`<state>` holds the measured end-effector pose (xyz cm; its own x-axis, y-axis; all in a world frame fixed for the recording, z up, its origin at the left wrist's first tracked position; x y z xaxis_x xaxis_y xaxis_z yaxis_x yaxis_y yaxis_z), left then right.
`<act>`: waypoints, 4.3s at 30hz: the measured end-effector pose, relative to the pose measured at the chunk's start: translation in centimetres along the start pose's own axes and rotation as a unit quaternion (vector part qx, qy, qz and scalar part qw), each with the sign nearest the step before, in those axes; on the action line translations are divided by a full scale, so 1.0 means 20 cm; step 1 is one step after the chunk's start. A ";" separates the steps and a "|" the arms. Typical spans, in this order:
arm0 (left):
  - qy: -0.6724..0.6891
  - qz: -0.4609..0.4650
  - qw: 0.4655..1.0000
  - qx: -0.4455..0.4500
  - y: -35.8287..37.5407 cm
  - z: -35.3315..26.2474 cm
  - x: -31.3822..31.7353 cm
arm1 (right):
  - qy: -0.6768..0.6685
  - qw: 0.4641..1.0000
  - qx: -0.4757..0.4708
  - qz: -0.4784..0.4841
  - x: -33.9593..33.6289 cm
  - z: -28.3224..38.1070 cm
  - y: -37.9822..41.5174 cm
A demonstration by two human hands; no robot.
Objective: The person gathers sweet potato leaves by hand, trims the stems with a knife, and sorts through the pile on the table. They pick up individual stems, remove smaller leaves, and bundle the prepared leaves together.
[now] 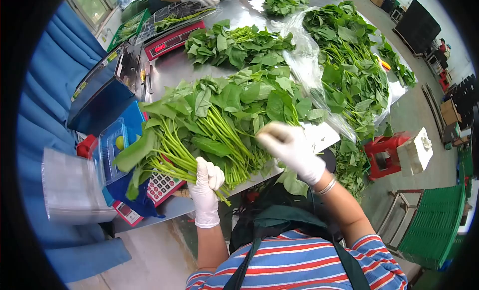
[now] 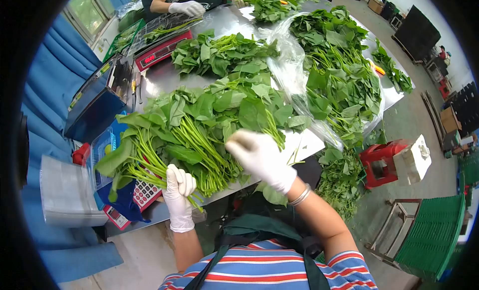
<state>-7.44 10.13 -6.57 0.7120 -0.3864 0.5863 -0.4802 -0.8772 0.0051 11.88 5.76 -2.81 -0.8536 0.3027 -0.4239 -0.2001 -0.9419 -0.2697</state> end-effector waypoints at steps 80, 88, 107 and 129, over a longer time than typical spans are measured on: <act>0.032 -0.075 0.997 0.016 -0.21 -0.11 0.35 | -0.503 0.861 -0.073 0.014 -0.06 0.24 0.28; 0.153 0.116 0.973 -0.130 -0.13 0.09 0.58 | -0.709 0.677 0.007 -0.197 -0.32 -0.12 0.13; 0.347 0.263 0.865 -0.250 0.08 0.28 0.78 | -0.337 0.935 0.021 -0.106 -0.26 0.24 -0.03; 0.060 -0.068 0.988 -0.122 -0.06 0.27 0.49 | -0.284 0.954 -0.061 0.075 -0.02 0.21 0.38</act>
<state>2.91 5.94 -5.20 0.7201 -0.2197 0.6581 -0.5035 -0.8182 0.2777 8.77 -2.07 -1.03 -0.9981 0.0054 0.0608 -0.0267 -0.9339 -0.3566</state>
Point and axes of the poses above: each hand's wrist, its own y-axis away from the middle knuckle, its own x-axis out of the palm, z = x × y, the point moved 10 cm from there along -y, towards the middle knuckle, and after that the axes turned 7 degrees about -x, right-handed, at the moved point
